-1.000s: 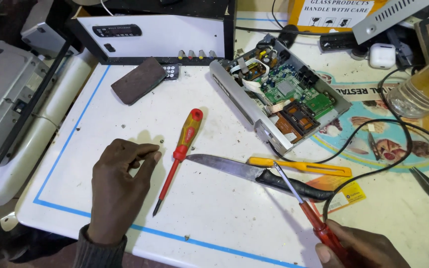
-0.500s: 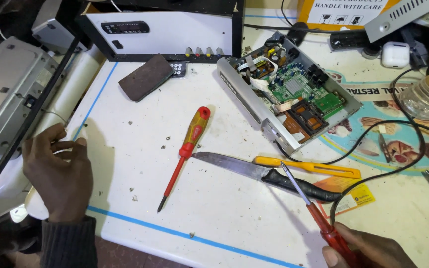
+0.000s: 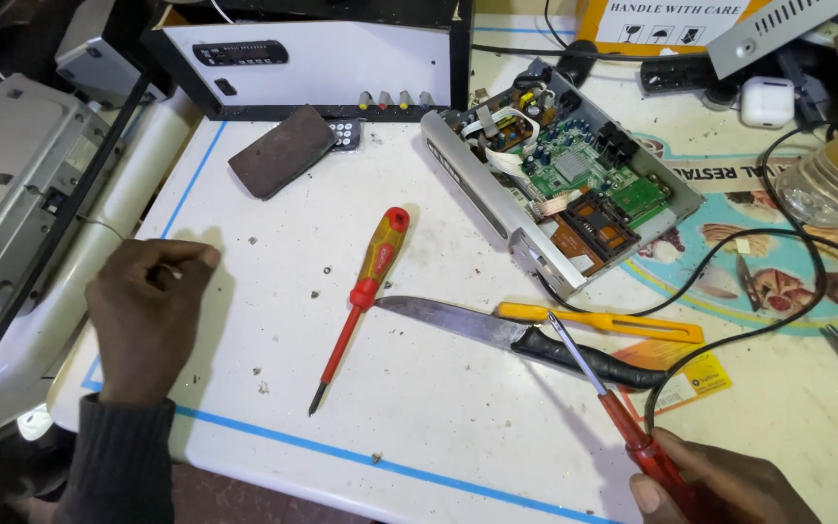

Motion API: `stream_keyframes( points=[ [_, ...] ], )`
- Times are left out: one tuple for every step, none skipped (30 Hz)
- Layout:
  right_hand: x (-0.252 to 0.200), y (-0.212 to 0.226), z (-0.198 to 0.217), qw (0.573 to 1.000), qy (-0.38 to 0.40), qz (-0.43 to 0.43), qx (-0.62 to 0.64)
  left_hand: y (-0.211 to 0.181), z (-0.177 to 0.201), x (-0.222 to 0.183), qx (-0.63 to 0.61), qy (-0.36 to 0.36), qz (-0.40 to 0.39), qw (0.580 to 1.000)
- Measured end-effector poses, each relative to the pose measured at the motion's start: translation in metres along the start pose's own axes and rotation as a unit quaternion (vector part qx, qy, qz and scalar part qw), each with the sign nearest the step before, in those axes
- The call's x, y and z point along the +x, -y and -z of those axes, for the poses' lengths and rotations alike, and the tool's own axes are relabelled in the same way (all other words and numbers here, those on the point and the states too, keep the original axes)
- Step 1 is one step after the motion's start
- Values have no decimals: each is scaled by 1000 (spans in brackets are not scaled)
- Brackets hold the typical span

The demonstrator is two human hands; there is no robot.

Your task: Reassembling an electronic device by connecting internal cables, seating the motherboard, and sliding on the metal outer casing.

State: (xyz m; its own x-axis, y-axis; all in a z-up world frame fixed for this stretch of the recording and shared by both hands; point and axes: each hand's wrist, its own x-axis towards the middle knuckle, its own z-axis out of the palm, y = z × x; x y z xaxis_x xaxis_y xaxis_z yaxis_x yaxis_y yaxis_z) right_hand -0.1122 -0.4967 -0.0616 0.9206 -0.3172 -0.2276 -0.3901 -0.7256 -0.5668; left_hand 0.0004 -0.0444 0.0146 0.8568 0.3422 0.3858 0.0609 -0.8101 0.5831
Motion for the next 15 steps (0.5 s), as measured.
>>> stream_keyframes(
  points=[
    [0,-1,-2,1000,-9,3,8,-13,-3,-7,-32,34,16,999],
    [-2,1,-1,1000,-9,2,8,-17,-11,-10,-32,36,16,999],
    [-3,3,-1,1000,-25,7,17,-21,-18,-14,-31,54,-22,998],
    [-6,5,-1,999,-38,14,26,-23,-24,-19,-28,73,-57,995],
    [-6,2,-1,999,-35,14,24,-31,-25,-22,-27,74,-54,995],
    [-5,0,-1,999,-37,18,25,-39,-25,-23,-54,71,-51,995],
    [-4,-3,-1,999,-38,22,26,-48,-25,-25,-82,67,-47,993],
    [-6,0,-2,999,-37,24,27,-46,-23,-26,-80,66,-47,993],
    [-8,3,-2,998,-52,22,21,-45,-21,-27,-81,61,-55,993],
    [-10,5,-2,997,-69,18,15,-44,-20,-27,-84,59,-65,993],
    [-8,6,0,997,-70,17,15,-49,-13,-32,-84,59,-66,993],
    [-6,6,1,999,-43,5,10,-54,-8,-38,-78,45,-46,995],
    [-4,6,3,1000,-17,-8,6,-58,-3,-43,-72,31,-26,997],
    [-5,4,2,1000,-19,-13,5,-69,4,-54,-74,35,-28,996],
    [-6,4,2,1000,-21,-6,19,-79,11,-66,-82,51,-52,994]
  ],
)
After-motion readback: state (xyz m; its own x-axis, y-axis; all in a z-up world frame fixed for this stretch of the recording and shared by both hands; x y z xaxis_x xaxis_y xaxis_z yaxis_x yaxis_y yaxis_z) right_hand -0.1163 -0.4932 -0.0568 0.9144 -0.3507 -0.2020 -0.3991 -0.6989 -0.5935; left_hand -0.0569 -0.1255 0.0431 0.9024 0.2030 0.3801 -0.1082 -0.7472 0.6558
